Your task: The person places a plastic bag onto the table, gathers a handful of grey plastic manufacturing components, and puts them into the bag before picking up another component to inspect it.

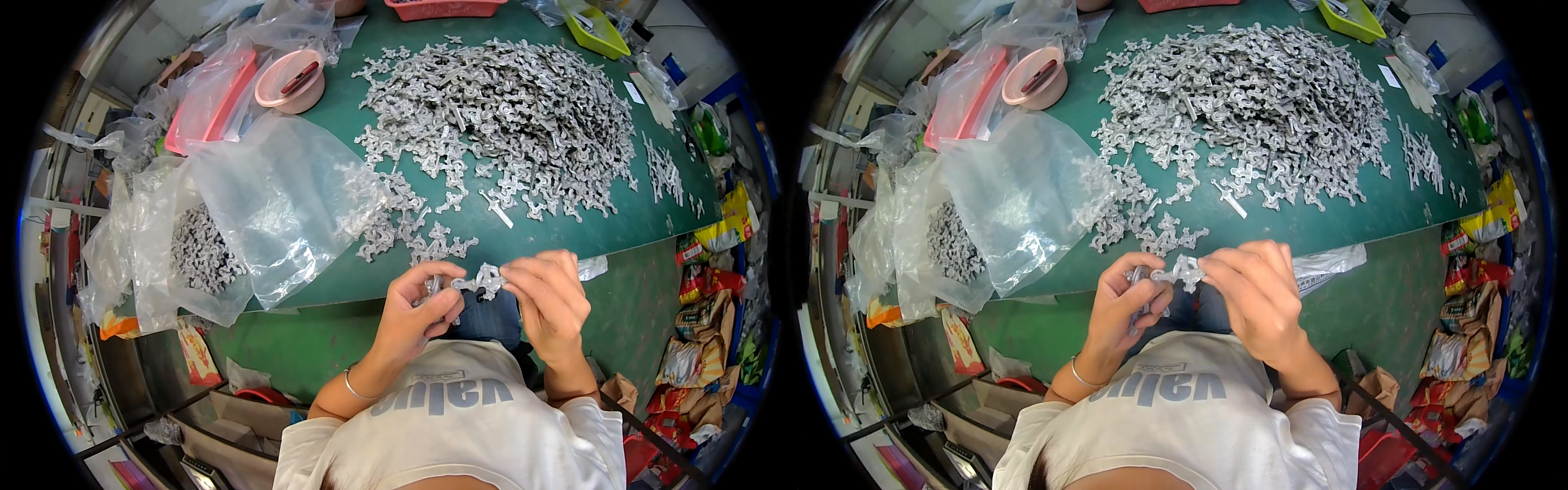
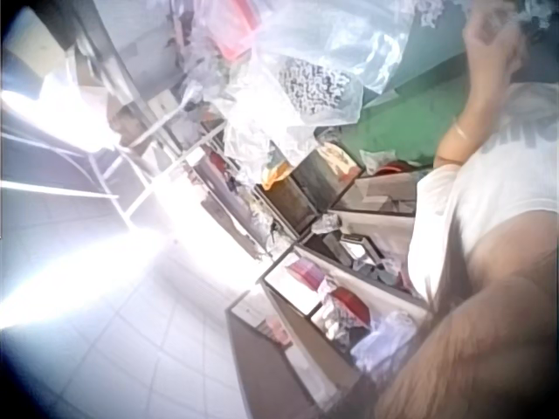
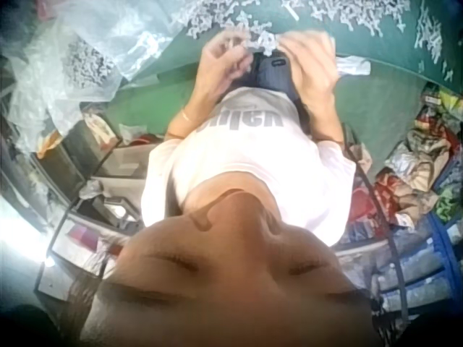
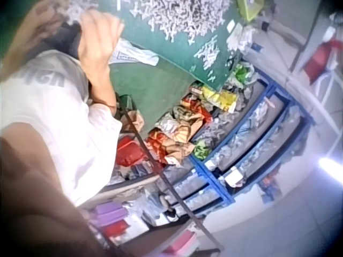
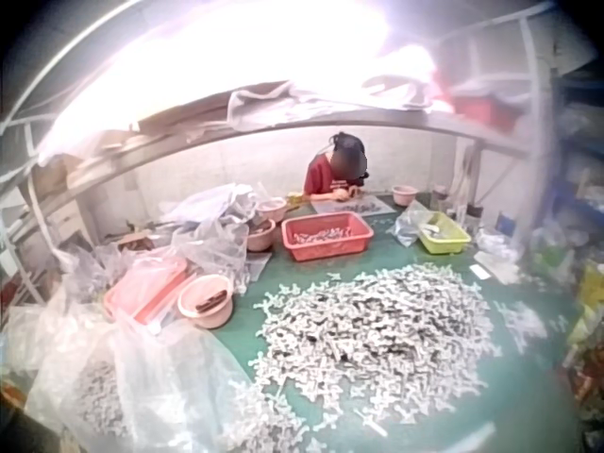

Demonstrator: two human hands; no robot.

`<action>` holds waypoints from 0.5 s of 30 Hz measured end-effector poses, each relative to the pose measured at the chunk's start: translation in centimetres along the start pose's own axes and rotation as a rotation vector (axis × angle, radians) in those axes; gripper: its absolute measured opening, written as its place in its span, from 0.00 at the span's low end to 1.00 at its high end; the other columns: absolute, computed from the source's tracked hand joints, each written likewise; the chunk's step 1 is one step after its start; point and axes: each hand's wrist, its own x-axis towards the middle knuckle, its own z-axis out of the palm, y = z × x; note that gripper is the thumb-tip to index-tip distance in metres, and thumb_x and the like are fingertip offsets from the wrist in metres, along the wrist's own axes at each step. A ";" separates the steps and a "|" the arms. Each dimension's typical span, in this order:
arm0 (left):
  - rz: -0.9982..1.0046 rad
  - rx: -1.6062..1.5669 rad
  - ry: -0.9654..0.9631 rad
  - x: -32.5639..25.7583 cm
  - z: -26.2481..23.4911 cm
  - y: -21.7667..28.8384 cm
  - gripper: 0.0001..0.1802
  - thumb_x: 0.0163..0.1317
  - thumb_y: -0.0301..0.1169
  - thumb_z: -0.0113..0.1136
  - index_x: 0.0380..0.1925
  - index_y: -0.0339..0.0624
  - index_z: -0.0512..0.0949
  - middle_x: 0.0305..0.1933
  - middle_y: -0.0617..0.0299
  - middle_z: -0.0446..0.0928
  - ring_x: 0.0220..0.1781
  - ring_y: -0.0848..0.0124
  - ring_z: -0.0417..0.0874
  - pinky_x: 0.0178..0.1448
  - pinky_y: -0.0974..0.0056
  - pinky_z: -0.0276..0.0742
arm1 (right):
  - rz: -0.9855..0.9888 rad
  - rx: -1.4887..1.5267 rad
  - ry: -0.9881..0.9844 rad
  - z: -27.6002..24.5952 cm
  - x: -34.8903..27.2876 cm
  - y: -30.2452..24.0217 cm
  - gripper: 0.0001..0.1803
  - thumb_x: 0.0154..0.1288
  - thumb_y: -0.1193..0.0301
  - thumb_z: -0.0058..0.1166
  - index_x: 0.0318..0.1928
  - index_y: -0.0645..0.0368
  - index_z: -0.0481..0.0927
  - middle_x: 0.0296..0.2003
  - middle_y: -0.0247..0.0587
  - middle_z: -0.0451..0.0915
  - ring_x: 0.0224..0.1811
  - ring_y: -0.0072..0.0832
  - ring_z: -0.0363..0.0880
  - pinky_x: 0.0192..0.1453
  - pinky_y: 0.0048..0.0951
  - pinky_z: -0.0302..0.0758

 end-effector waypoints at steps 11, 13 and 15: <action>0.144 0.308 0.018 -1.4 1.4 0.8 0.13 0.51 0.18 0.52 0.39 0.34 0.71 0.28 0.57 0.75 0.22 0.81 0.68 0.19 0.79 0.57 | -0.041 0.050 0.009 -1.1 0.0 -1.3 0.13 0.37 0.82 0.57 0.30 0.65 0.79 0.30 0.41 0.77 0.28 0.32 0.71 0.31 0.28 0.62; 0.149 0.322 0.004 -1.8 1.3 0.9 0.13 0.51 0.17 0.53 0.39 0.34 0.72 0.31 0.57 0.76 0.29 0.79 0.72 0.30 0.76 0.64 | -0.031 0.113 0.013 -1.1 0.0 -1.3 0.13 0.36 0.83 0.58 0.30 0.66 0.79 0.30 0.41 0.77 0.28 0.33 0.71 0.31 0.28 0.62; 0.153 0.337 -0.011 -1.9 1.3 1.1 0.14 0.50 0.16 0.53 0.39 0.33 0.74 0.34 0.57 0.77 0.36 0.77 0.76 0.41 0.73 0.71 | -0.018 0.130 0.017 -1.1 0.0 -1.4 0.13 0.36 0.83 0.58 0.30 0.66 0.79 0.30 0.41 0.78 0.28 0.33 0.71 0.31 0.29 0.62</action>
